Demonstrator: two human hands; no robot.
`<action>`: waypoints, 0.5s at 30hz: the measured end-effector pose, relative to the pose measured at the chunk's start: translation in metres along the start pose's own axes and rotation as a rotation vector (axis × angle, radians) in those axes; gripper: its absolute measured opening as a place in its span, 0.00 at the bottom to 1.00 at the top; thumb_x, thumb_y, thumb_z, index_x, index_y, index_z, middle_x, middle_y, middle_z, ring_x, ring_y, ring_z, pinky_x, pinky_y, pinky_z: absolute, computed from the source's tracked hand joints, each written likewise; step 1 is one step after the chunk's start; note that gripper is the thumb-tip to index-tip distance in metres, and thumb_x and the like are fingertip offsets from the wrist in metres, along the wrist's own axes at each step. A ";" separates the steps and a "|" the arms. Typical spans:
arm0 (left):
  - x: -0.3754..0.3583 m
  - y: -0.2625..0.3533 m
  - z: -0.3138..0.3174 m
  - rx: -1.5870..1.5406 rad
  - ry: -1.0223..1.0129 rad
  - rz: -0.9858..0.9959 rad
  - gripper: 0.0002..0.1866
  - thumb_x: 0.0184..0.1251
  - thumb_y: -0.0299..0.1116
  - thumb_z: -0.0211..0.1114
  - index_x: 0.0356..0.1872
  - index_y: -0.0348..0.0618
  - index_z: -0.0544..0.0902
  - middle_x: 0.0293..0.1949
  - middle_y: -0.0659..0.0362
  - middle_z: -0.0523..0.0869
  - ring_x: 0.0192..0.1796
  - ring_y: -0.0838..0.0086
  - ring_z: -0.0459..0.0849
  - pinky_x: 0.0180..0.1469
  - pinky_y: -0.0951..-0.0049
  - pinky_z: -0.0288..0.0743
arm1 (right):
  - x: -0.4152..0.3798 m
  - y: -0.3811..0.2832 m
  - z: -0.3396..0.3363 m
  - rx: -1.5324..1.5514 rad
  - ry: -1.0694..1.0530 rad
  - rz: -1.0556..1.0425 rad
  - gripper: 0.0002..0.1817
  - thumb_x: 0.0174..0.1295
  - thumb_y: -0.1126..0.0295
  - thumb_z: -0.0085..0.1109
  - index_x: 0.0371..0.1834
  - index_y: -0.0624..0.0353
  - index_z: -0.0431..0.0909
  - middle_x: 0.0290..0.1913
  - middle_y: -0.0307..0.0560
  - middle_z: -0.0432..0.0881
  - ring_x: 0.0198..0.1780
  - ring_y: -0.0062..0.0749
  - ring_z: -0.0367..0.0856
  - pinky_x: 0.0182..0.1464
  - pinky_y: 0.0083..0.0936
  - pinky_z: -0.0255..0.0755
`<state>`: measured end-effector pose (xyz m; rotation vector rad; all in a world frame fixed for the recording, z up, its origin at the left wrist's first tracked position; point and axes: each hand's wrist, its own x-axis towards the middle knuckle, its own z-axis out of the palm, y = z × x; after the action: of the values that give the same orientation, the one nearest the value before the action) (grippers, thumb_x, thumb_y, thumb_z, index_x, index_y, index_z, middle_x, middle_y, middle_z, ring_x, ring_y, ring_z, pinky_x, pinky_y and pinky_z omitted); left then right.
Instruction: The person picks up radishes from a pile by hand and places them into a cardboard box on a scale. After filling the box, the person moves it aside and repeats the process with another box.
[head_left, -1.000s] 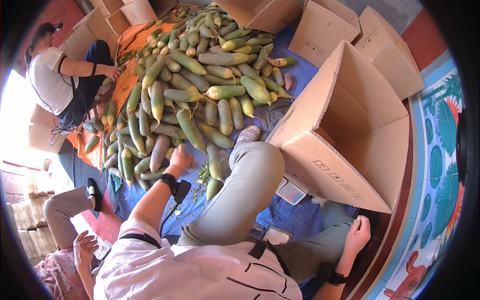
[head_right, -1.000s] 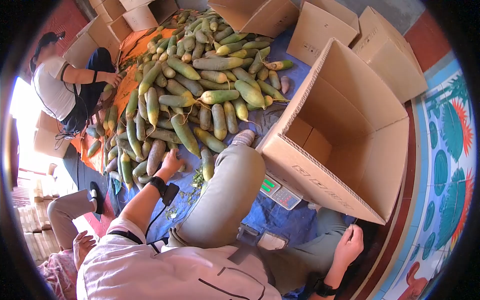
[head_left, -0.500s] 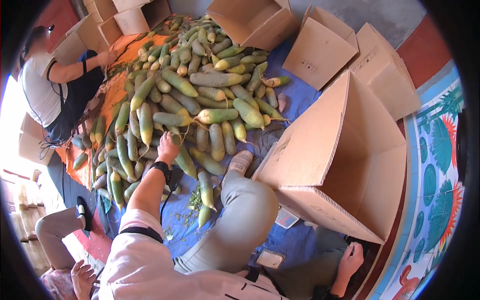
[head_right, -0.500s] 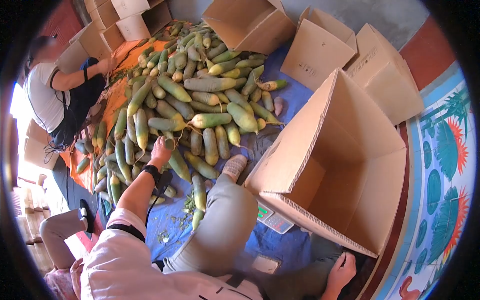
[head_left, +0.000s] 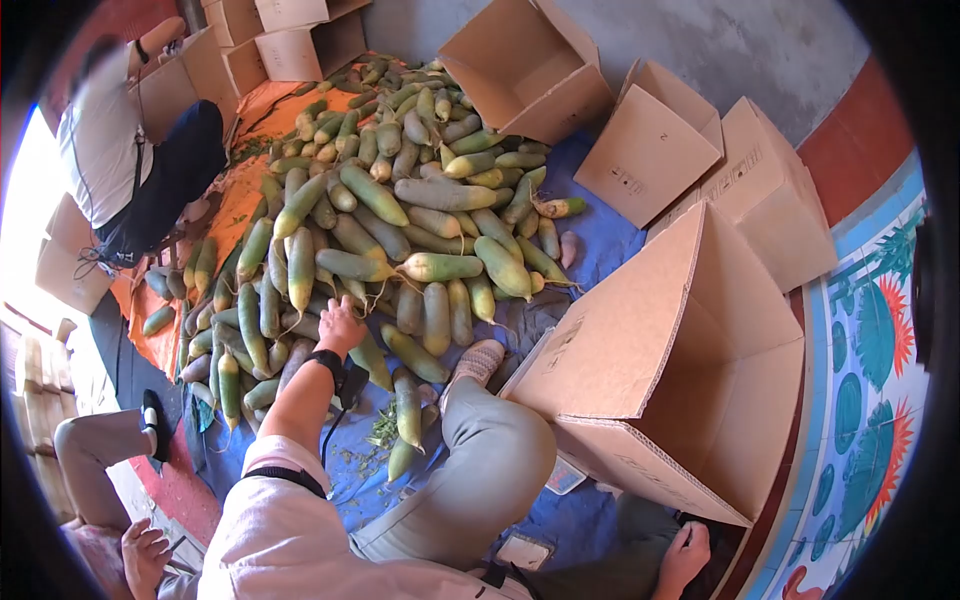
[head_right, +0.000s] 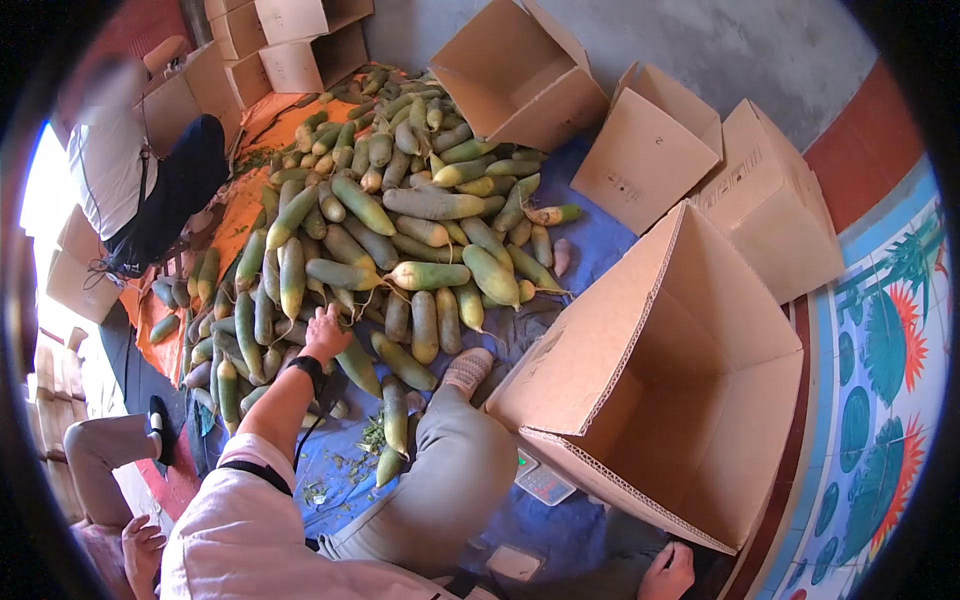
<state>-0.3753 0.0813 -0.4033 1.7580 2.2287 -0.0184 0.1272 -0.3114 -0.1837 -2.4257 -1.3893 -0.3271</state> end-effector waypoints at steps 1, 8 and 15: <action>-0.004 0.000 0.001 -0.011 0.006 0.013 0.33 0.51 0.43 0.71 0.57 0.45 0.69 0.52 0.48 0.75 0.57 0.49 0.76 0.58 0.58 0.73 | -0.001 0.003 0.001 0.005 0.000 0.002 0.05 0.60 0.77 0.54 0.33 0.69 0.75 0.32 0.60 0.79 0.35 0.56 0.79 0.38 0.40 0.72; -0.051 0.000 -0.019 0.020 0.037 0.200 0.33 0.50 0.46 0.73 0.56 0.47 0.70 0.49 0.49 0.74 0.49 0.57 0.81 0.51 0.60 0.76 | -0.003 0.005 0.003 0.051 0.038 -0.028 0.05 0.60 0.76 0.54 0.33 0.68 0.75 0.33 0.60 0.78 0.35 0.56 0.78 0.39 0.40 0.72; -0.120 0.017 -0.016 0.206 -0.039 0.270 0.36 0.46 0.53 0.75 0.54 0.45 0.73 0.51 0.48 0.72 0.48 0.61 0.82 0.47 0.62 0.78 | -0.005 -0.006 -0.001 0.093 0.086 -0.040 0.04 0.59 0.76 0.54 0.31 0.66 0.75 0.32 0.58 0.79 0.35 0.55 0.79 0.39 0.40 0.72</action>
<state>-0.3378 -0.0254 -0.3554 2.1346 2.0052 -0.2282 0.1193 -0.3131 -0.1832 -2.2845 -1.3863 -0.3643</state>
